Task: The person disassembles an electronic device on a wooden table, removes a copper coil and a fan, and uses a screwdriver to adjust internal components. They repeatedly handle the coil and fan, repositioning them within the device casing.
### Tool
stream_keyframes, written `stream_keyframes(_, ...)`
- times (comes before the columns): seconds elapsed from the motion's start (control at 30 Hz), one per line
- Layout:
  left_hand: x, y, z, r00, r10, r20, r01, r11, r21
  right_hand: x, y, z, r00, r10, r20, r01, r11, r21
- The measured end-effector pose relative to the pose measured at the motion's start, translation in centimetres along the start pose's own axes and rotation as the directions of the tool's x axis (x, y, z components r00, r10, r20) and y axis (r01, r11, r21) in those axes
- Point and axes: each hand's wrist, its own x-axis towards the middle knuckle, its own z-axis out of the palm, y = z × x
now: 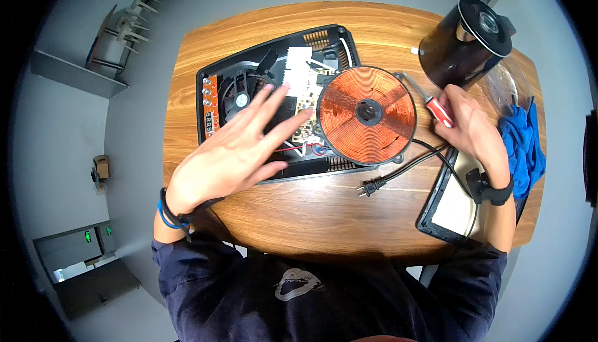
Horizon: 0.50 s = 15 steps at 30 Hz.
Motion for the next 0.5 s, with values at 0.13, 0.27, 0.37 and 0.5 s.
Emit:
stream_keyframes(0.13,4.6,1.5,0.9,0.982,0.178,-0.064,-0.177,0.984,0.023,0.6,0.6,0.4,0.995,-0.095,-0.017,0.095,0.995,-0.01)
stream_keyframes(0.27,8.5,1.6,1.4,0.949,0.314,-0.04,-0.309,0.947,0.09,1.0,1.1,0.6,0.98,-0.194,-0.041,0.181,0.96,-0.212)
stream_keyframes(0.37,10.8,1.7,1.8,0.946,0.324,0.014,-0.324,0.941,0.103,1.3,1.4,0.5,0.962,-0.26,-0.08,0.239,0.948,-0.211)
stream_keyframes(0.5,13.1,1.9,2.4,0.952,0.292,0.087,-0.303,0.941,0.155,1.9,1.9,0.6,0.954,-0.289,-0.08,0.273,0.947,-0.167)
